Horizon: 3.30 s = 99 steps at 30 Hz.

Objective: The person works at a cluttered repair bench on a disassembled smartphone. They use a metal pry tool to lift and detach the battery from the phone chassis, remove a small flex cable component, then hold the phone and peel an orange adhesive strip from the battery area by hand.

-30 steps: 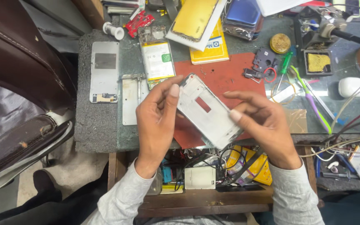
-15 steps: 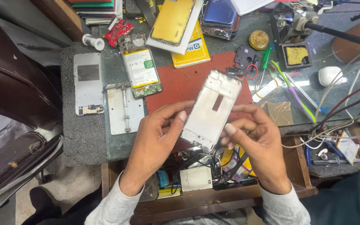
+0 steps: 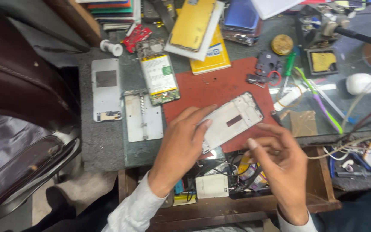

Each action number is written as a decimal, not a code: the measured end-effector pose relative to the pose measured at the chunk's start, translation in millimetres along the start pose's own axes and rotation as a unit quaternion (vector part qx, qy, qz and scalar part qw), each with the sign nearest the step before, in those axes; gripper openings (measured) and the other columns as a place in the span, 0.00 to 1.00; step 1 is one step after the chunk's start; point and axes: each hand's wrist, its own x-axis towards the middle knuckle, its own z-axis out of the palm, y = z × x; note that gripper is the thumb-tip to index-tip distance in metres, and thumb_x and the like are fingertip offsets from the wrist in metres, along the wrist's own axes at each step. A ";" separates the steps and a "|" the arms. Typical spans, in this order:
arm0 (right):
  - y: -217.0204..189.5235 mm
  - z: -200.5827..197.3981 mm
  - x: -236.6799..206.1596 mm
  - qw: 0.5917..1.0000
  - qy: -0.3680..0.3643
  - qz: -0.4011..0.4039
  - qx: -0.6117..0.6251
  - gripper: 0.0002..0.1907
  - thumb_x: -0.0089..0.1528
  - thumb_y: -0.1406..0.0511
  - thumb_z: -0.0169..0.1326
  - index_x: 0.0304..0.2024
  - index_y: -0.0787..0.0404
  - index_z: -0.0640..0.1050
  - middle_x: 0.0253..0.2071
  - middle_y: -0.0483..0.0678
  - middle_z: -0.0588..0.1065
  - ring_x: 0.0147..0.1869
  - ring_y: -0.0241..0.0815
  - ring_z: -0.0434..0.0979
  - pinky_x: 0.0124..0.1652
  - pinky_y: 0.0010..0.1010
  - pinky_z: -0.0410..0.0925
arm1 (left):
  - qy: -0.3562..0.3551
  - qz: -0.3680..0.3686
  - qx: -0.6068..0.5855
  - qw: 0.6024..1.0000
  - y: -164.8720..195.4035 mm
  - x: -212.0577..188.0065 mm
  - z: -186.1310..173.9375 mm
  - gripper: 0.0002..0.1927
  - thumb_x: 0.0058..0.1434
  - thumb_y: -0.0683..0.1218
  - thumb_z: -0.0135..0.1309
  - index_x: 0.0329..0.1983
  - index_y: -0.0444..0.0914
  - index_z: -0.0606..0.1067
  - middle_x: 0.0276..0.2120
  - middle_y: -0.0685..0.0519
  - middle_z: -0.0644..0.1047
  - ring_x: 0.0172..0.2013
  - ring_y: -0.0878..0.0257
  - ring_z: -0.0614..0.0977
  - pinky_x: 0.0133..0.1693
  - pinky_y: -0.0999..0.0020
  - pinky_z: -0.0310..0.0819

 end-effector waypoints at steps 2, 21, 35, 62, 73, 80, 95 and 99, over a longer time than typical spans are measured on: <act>-0.4 3.3 -0.2 0.995 0.037 -0.059 -0.074 0.19 0.63 0.72 0.59 0.57 0.70 0.74 0.40 0.51 0.81 0.41 0.34 0.80 0.40 0.22 0.72 | -0.002 0.007 0.018 1.000 -2.4 2.6 4.6 0.16 0.67 0.41 0.51 0.57 0.36 0.77 0.44 0.44 0.79 0.44 0.47 0.82 0.45 0.56 0.75; -22.2 36.6 23.9 0.841 -0.098 -0.362 -0.390 0.15 0.52 0.67 0.67 0.41 0.59 0.80 0.50 0.49 0.74 0.55 0.54 0.71 0.51 0.43 0.66 | 0.185 -0.058 0.306 0.932 -48.0 52.5 -76.0 0.32 0.62 0.51 0.64 0.64 0.33 0.66 0.38 0.46 0.77 0.44 0.47 0.77 0.46 0.47 0.67; -24.5 17.8 33.6 0.837 -0.076 -0.356 -0.409 0.10 0.54 0.70 0.65 0.38 0.59 0.80 0.48 0.47 0.75 0.52 0.52 0.72 0.48 0.42 0.67 | 0.186 -0.070 0.177 0.964 -64.4 72.3 -74.4 0.28 0.59 0.47 0.67 0.57 0.29 0.69 0.25 0.47 0.75 0.28 0.53 0.80 0.33 0.55 0.72; -16.5 63.8 10.4 0.832 -0.078 -0.371 -0.406 0.14 0.57 0.69 0.64 0.45 0.61 0.77 0.49 0.49 0.74 0.51 0.53 0.72 0.49 0.44 0.65 | 0.078 -0.165 -0.256 0.950 -53.5 -37.7 -33.3 0.19 0.71 0.42 0.47 0.61 0.29 0.64 0.42 0.42 0.84 0.42 0.67 0.84 0.43 0.74 0.78; -28.7 58.4 10.0 0.870 -0.085 -0.350 -0.336 0.12 0.59 0.72 0.64 0.45 0.63 0.78 0.49 0.50 0.77 0.51 0.51 0.77 0.49 0.38 0.69 | 0.054 -0.154 -0.269 0.949 -63.8 -40.7 -32.0 0.22 0.72 0.42 0.46 0.67 0.32 0.61 0.42 0.44 0.84 0.41 0.65 0.84 0.41 0.71 0.81; -37.3 78.6 28.9 0.916 -0.073 -0.301 -0.254 0.13 0.62 0.73 0.64 0.48 0.66 0.77 0.48 0.51 0.77 0.47 0.42 0.80 0.46 0.31 0.72 | 0.038 -0.159 -0.334 0.928 -66.4 -42.1 -32.0 0.21 0.72 0.40 0.46 0.67 0.33 0.61 0.45 0.43 0.83 0.44 0.63 0.84 0.43 0.69 0.82; -44.3 89.8 34.0 0.932 -0.106 -0.272 -0.215 0.15 0.63 0.75 0.61 0.51 0.66 0.75 0.50 0.52 0.75 0.51 0.42 0.81 0.47 0.29 0.77 | 0.038 -0.138 -0.382 0.913 -72.1 -47.9 -31.8 0.22 0.72 0.41 0.47 0.68 0.32 0.62 0.46 0.42 0.83 0.45 0.61 0.85 0.46 0.65 0.85; -34.9 81.4 19.6 0.902 -0.137 -0.307 -0.272 0.11 0.60 0.76 0.62 0.44 0.64 0.79 0.46 0.49 0.78 0.49 0.43 0.80 0.47 0.34 0.73 | 0.061 -0.139 -0.394 0.907 -74.0 -47.6 -32.3 0.24 0.72 0.40 0.47 0.70 0.31 0.62 0.49 0.41 0.82 0.47 0.61 0.84 0.47 0.64 0.84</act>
